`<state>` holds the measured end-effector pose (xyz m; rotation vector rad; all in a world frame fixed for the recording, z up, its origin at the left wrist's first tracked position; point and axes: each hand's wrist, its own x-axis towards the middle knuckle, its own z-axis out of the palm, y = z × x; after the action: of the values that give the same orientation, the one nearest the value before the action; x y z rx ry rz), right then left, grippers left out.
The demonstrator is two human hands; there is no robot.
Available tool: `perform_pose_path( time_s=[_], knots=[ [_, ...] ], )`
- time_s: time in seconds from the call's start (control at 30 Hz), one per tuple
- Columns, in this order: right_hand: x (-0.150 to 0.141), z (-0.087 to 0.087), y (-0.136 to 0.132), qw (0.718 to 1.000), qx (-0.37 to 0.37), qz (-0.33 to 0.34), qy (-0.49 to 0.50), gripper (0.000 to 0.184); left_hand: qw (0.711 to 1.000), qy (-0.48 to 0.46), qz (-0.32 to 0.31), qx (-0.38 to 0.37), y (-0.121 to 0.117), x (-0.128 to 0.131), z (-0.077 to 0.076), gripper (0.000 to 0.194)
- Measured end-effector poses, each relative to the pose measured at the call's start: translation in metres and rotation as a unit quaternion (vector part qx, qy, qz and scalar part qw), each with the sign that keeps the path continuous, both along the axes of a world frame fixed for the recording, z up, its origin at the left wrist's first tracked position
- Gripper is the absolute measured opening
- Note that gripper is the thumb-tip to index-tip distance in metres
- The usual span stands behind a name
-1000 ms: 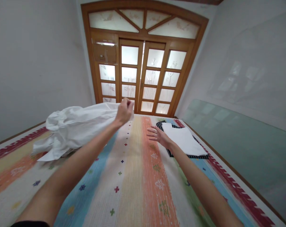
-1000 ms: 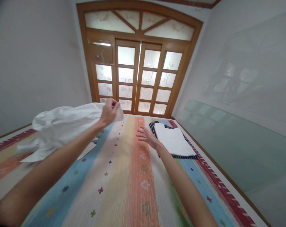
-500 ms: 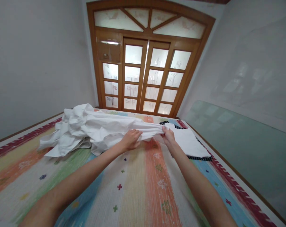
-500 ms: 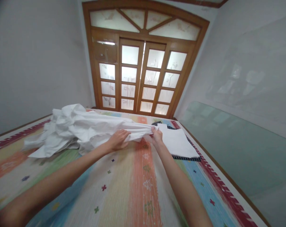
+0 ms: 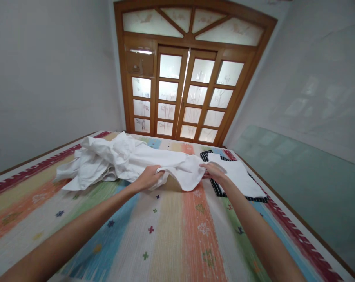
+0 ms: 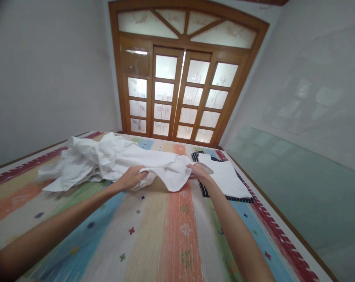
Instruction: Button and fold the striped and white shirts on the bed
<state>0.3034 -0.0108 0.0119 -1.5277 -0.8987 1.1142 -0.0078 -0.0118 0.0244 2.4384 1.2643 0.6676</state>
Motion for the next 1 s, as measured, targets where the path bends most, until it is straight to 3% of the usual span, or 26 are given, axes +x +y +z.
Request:
perform_pose_path(
  time_s=[0.07,0.1,0.2,0.27,0.33,0.4,0.47,0.53,0.6,0.7,0.8,0.93,1.0],
  knots=[
    [-0.016,0.005,-0.002,0.986,-0.029,0.097,-0.135,0.016,0.998,-0.058,-0.016,-0.022,-0.009,0.023,0.002,0.028],
    [-0.024,0.008,-0.002,0.964,-0.021,0.129,-0.234,0.017,0.996,-0.077,-0.025,-0.036,-0.015,0.034,0.003,0.028],
    [-0.042,0.023,-0.006,0.854,0.076,0.109,-0.503,0.025,0.984,-0.082,-0.133,-0.087,-0.032,0.057,0.003,0.030],
    [-0.048,0.033,-0.013,0.801,0.131,0.113,-0.574,0.030,0.958,-0.021,-0.266,-0.109,-0.036,0.060,0.005,0.030],
    [-0.052,0.041,-0.025,0.781,0.151,0.204,-0.570,0.036,0.935,0.076,-0.336,-0.082,-0.032,0.052,0.007,0.029],
    [-0.056,0.043,-0.042,0.773,0.152,0.309,-0.532,0.038,0.938,0.189,-0.290,-0.011,-0.018,0.037,0.007,0.025],
    [-0.062,0.036,-0.062,0.767,0.142,0.376,-0.501,0.035,0.936,0.298,-0.182,0.053,0.000,0.018,0.006,0.021],
    [-0.071,0.021,-0.081,0.752,0.131,0.421,-0.490,0.029,0.922,0.370,-0.092,0.071,0.018,-0.004,0.005,0.020],
    [-0.081,0.002,-0.096,0.719,0.116,0.457,-0.510,0.036,0.917,0.389,-0.042,0.069,0.031,-0.025,0.003,0.024],
    [-0.091,-0.026,-0.106,0.664,0.086,0.434,-0.603,0.054,0.915,0.399,-0.007,0.054,0.040,-0.051,-0.003,0.034],
    [-0.093,-0.040,-0.100,0.644,0.073,0.374,-0.663,0.044,0.924,0.382,-0.004,0.004,0.039,-0.064,-0.013,0.050],
    [-0.084,-0.042,-0.073,0.668,0.046,0.298,-0.680,0.042,0.931,0.358,-0.021,-0.064,0.033,-0.061,-0.025,0.063],
    [-0.079,-0.042,-0.056,0.714,0.033,0.268,-0.646,0.043,0.930,0.355,-0.040,-0.085,0.029,-0.051,-0.027,0.060]
  ],
)
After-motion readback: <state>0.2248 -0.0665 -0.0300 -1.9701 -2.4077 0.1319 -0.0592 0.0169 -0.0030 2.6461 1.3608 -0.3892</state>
